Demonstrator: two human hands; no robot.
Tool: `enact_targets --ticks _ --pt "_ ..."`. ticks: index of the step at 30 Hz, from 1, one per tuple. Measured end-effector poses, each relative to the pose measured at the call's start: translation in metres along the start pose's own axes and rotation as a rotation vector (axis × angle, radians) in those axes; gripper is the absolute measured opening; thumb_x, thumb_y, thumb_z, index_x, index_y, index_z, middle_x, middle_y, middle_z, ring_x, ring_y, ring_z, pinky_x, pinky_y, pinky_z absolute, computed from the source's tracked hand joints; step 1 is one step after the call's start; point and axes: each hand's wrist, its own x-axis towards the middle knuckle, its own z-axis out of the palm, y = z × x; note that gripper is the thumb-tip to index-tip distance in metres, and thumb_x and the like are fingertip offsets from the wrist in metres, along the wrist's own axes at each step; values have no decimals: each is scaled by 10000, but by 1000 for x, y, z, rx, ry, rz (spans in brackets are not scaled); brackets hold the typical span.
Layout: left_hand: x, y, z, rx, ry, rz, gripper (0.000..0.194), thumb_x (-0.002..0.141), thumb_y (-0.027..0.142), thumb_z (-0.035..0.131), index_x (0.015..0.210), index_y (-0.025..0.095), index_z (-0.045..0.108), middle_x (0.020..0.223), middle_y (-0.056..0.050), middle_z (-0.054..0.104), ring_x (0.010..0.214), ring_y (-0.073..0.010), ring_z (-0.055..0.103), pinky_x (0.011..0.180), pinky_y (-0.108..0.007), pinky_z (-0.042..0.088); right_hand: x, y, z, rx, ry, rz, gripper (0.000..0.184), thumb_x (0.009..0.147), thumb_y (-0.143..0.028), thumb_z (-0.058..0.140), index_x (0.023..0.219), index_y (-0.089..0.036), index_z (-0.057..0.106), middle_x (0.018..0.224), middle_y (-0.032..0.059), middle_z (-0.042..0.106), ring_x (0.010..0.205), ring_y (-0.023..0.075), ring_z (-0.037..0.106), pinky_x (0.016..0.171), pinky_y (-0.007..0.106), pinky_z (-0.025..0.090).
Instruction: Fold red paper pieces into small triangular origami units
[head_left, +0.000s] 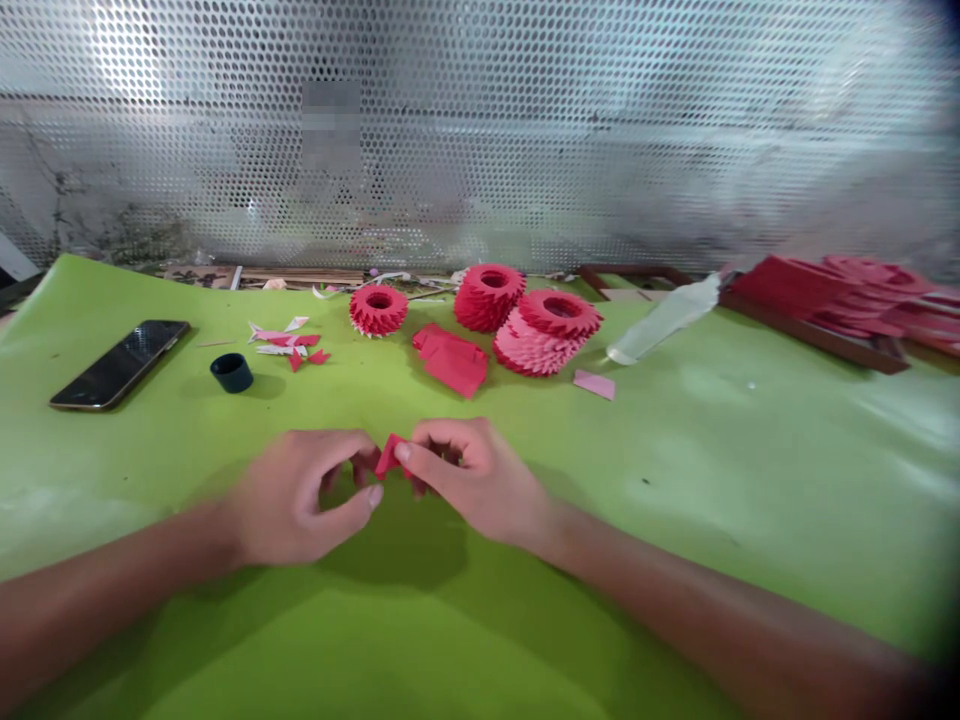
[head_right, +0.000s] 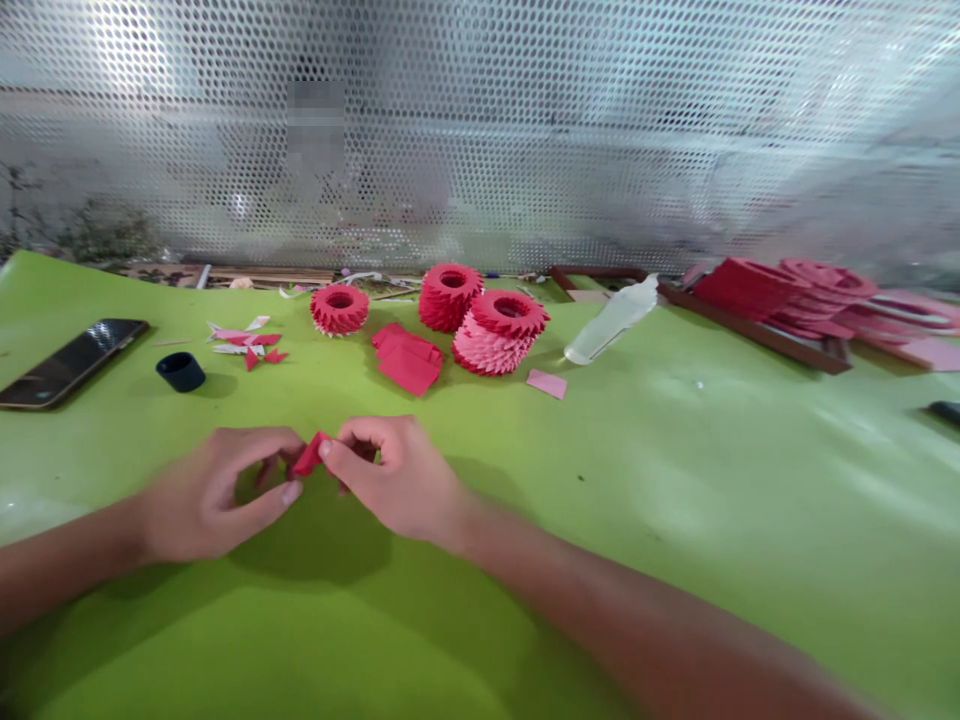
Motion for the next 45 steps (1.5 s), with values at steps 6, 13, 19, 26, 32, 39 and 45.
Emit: enact_targets --ticks 6,13,19,26,32,39,45 --pt "0 -4 7 118 152 88 251 923 212 464 807 144 676 598 -4 651 466 -109 536 427 -194 362 -3 0 1 56 -8 -30 372 962 -373 549 659 -159 588 566 -28 575 453 55 397 408 189 257" --pt "-1 -1 5 352 228 64 246 873 202 487 719 156 673 554 -7 658 437 -123 567 421 -198 390 -5 1 3 210 -105 14 342 948 -441 584 750 -163 616 643 -6 644 496 76 491 458 202 352" --pt "-2 5 3 575 262 138 211 848 178 495 700 157 645 549 -10 656 431 -144 571 435 -225 408 -1 1 3 482 -233 109 328 864 -475 689 784 -160 650 632 -20 659 543 85 591 511 196 435" --pt "-3 6 3 550 274 232 265 893 137 442 727 150 648 567 -13 658 436 -139 560 449 -234 406 0 0 3 525 -315 149 336 836 -472 715 765 -152 640 640 -17 653 562 90 610 500 197 415" --pt "-2 2 4 331 274 180 316 955 182 444 701 152 629 537 13 597 445 -108 505 446 -207 343 -4 1 -1 197 -199 70 360 917 -496 632 796 -157 622 651 -13 635 507 81 503 453 207 327" --pt "-2 3 5 -113 50 -46 330 987 338 479 761 157 637 581 23 577 447 -91 452 384 -181 269 -4 -4 -5 108 -139 5 291 981 -414 537 886 -157 636 694 -4 630 568 95 541 485 208 360" --pt "-4 4 3 -229 5 -82 402 1012 382 405 814 146 664 629 0 596 489 -103 450 410 -200 277 -4 -4 -6 58 -120 -12 256 966 -356 548 833 -156 635 688 -1 633 555 93 508 485 214 350"
